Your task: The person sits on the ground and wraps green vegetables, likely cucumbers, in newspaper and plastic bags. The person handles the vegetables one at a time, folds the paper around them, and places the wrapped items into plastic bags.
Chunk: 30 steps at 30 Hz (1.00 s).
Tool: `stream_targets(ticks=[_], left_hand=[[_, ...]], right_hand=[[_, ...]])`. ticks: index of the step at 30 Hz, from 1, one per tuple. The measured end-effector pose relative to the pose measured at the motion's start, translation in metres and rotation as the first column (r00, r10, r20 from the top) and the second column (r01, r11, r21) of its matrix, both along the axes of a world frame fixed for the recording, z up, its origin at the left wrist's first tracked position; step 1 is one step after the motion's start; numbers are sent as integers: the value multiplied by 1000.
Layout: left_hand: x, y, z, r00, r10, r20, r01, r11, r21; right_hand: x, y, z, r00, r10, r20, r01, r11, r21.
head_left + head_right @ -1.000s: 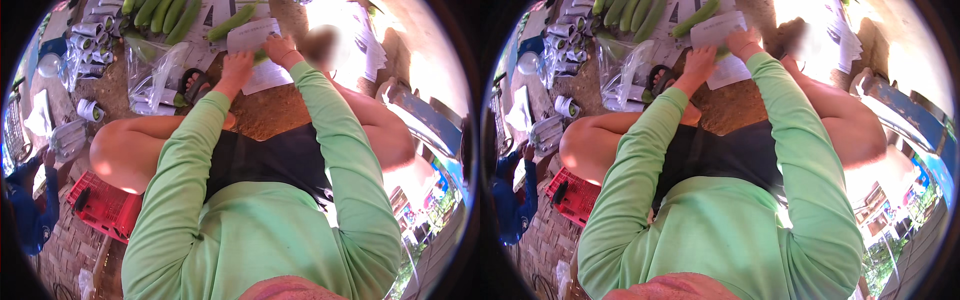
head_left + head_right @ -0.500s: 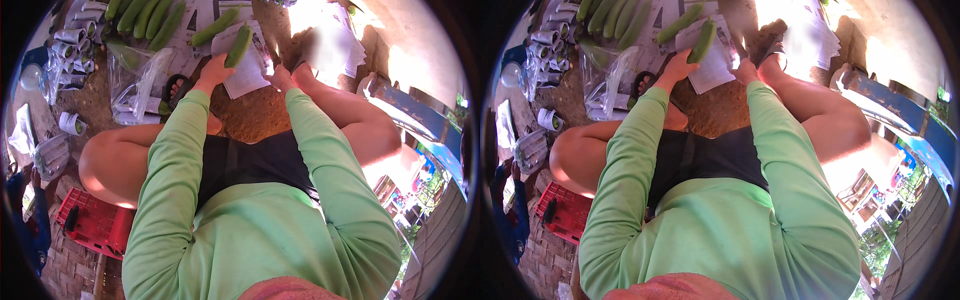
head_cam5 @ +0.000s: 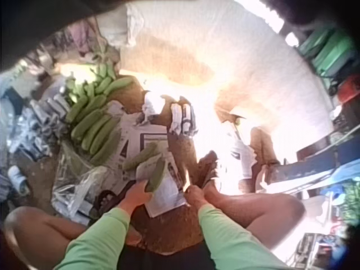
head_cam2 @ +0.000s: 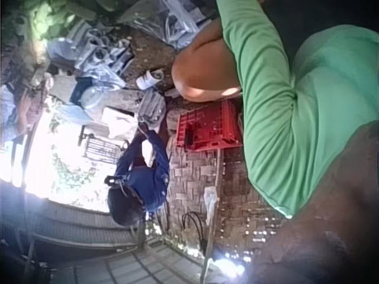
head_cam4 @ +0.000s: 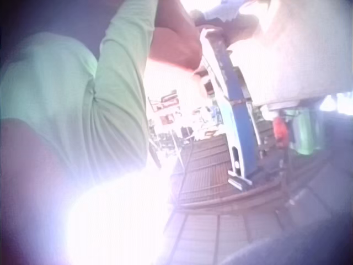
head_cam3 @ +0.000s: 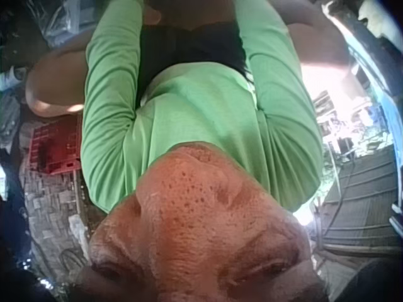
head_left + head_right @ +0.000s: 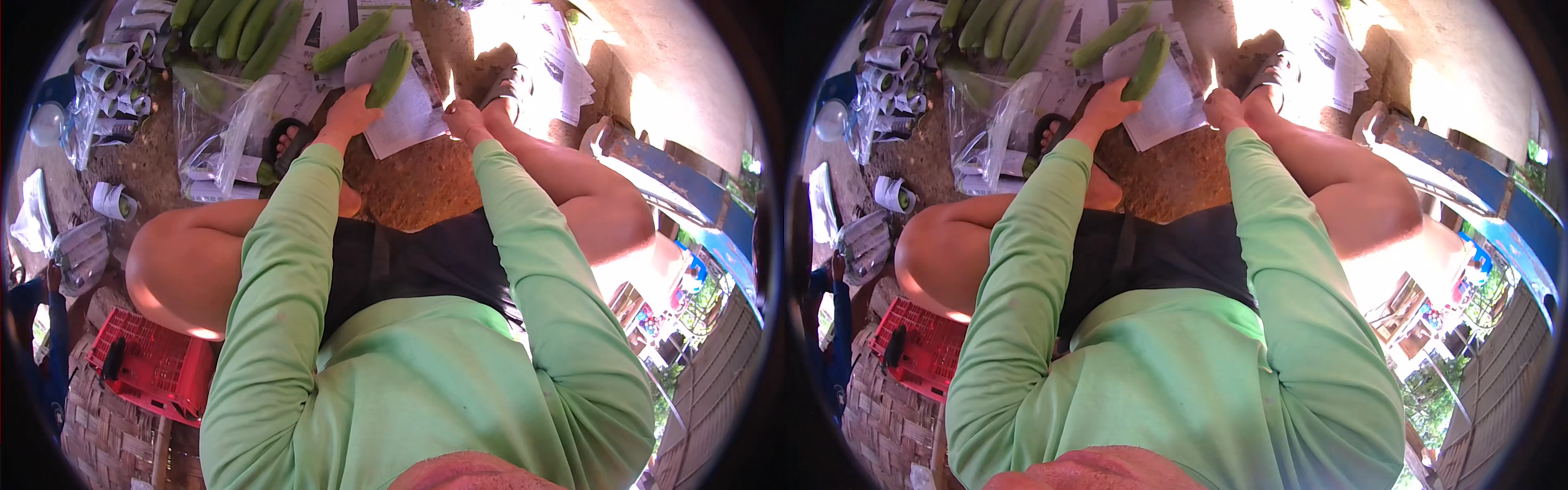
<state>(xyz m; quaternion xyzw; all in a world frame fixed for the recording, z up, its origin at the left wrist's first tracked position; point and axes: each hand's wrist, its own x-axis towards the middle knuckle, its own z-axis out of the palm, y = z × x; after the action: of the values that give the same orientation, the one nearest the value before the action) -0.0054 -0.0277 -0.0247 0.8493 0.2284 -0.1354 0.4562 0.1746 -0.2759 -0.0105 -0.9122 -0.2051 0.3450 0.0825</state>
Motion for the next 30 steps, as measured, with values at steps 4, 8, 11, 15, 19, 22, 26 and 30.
stream_targets(ticks=[4,8,11,15,19,22,26,30], left_hand=[[-1,0,-2,1000,1,12,-1,1000,10],[-2,-2,-2,1000,18,-25,-18,999,27],[-2,-5,-1,1000,8,8,-9,998,56],[-3,-4,-7,999,16,35,-17,998,53],[-2,-5,0,999,19,27,-20,999,44],[-5,-7,1,999,36,22,-38,997,60],[7,-16,27,1000,-27,7,26,985,170],[-10,-11,30,959,-97,265,-44,875,483]], right_hand=[[-3,-3,2,995,-95,-31,96,993,61],[-15,9,25,998,29,47,-27,999,-31],[-20,9,32,988,103,114,-95,993,-72],[-21,12,41,961,204,186,-182,975,-130],[-19,9,44,972,186,145,-162,974,-160],[-16,12,36,998,52,-23,-56,979,-196],[7,-20,5,839,-292,-459,262,956,-129],[-12,32,64,741,-438,-508,413,895,-168]])
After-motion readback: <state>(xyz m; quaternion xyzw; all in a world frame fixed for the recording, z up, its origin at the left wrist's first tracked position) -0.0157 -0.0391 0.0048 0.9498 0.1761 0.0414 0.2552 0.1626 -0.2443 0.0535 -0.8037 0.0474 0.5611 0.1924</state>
